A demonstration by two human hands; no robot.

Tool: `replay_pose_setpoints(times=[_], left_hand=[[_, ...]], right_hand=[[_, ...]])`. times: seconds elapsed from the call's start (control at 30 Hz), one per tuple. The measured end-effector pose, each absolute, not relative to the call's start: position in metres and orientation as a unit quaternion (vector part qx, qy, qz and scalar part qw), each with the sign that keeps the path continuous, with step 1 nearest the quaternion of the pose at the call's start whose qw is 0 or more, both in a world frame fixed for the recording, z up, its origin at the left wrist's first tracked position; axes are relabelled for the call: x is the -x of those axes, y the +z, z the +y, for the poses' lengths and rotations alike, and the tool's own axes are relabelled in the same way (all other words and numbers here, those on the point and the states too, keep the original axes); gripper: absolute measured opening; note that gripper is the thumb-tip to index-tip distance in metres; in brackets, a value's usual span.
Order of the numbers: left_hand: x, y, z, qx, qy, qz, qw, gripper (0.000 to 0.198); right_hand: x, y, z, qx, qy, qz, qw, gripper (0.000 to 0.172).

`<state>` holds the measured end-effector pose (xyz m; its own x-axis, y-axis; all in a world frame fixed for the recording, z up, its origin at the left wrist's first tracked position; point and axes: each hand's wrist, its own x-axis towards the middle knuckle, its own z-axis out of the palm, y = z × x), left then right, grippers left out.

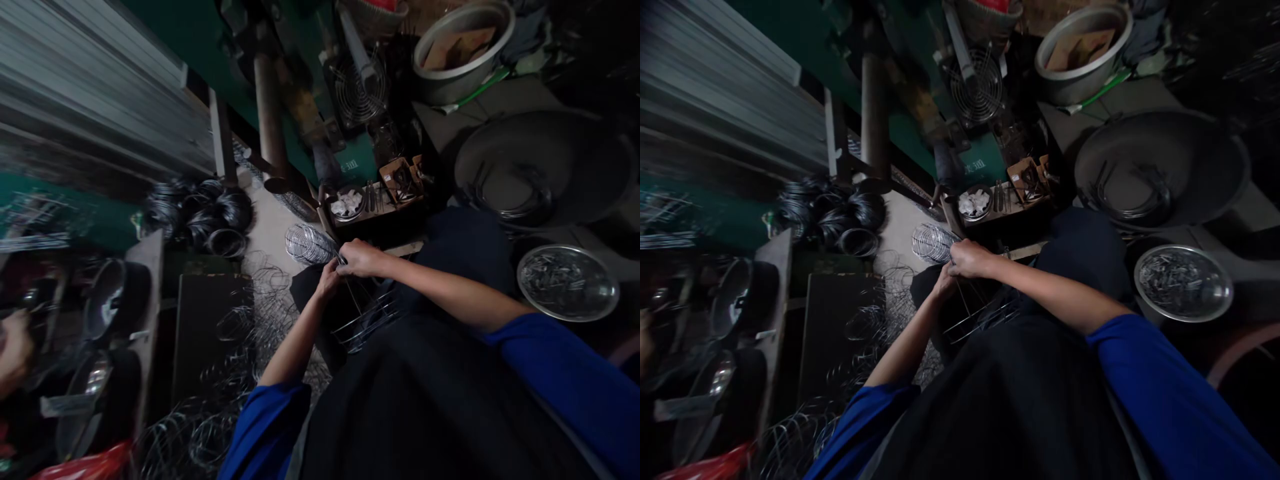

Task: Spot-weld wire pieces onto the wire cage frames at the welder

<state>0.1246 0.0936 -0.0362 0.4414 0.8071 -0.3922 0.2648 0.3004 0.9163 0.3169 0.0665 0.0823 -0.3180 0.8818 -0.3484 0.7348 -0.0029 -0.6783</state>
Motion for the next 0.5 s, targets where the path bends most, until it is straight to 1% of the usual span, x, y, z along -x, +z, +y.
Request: replay_pose_setpoints(times=[0.17,0.3,0.43,0.5], left_hand=[[-0.129,-0.037,0.094,-0.546,0.202,0.484,0.653,0.049],[-0.131,-0.038,0.091,-0.559,0.198,0.495,0.635,0.051],[-0.128,-0.036,0.094,-0.601,0.193,0.507,0.587,0.051],[-0.125,-0.030,0.101,-0.635,0.200,0.517,0.539,0.047]], right_hand=[[-0.320,0.084,0.065,0.576,0.377,-0.719,0.096,0.032],[-0.319,0.085,0.064,0.589,0.379,-0.707,0.098,0.037],[-0.329,0.085,0.066,0.621,0.370,-0.685,0.084,0.043],[-0.343,0.082,0.068,0.627,0.357,-0.685,0.099,0.040]])
